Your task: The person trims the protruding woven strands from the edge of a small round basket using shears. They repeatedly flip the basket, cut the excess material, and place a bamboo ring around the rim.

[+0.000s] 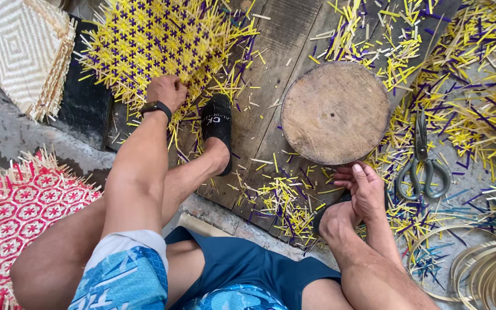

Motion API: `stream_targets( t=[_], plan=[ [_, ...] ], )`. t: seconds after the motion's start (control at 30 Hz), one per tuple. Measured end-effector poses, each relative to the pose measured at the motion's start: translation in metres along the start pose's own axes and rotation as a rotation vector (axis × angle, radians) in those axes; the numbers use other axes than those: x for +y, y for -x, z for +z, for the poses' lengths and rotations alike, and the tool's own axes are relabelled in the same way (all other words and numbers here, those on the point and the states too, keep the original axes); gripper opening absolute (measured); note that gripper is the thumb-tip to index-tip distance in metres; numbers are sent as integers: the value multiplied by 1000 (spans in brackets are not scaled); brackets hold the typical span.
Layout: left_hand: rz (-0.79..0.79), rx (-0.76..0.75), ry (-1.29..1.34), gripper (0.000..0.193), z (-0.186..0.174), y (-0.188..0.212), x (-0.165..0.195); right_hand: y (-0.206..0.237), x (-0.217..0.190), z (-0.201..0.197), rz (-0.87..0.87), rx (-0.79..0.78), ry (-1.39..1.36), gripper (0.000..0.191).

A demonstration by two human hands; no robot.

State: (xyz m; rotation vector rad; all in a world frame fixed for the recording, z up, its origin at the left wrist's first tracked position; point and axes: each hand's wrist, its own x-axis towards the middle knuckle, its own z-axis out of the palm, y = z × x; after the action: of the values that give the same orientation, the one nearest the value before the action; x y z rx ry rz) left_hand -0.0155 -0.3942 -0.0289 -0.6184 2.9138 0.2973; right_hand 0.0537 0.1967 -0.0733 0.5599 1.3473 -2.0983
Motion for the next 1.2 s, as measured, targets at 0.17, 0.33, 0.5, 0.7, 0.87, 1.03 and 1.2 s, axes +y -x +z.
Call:
stream_targets(
  t=[0.17,0.33,0.5,0.7,0.87,1.03,1.2],
  plan=[
    [-58,509,69,9,-46,-12,1,0,3,-8,-12,-9,-63,28],
    [27,191,283,16,-83,-20,-1,1,2,-13,-17,-31,-123,31],
    [88,-272,228,39,-54,-3,-3,0,-1,-16,-15,-50,-157,32],
    [64,51,17,83,14,8,9,1,-1,-21,-15,-64,-170,32],
    [-90,-140,38,73,18,3,17,-1,-2,-20,-13,-39,-179,32],
    [63,-102,117,36,17,12,13,-3,-2,-15,0,-27,-129,29],
    [-37,253,126,14,-2,7,21,0,0,-20,-23,-56,-157,30]
  ],
)
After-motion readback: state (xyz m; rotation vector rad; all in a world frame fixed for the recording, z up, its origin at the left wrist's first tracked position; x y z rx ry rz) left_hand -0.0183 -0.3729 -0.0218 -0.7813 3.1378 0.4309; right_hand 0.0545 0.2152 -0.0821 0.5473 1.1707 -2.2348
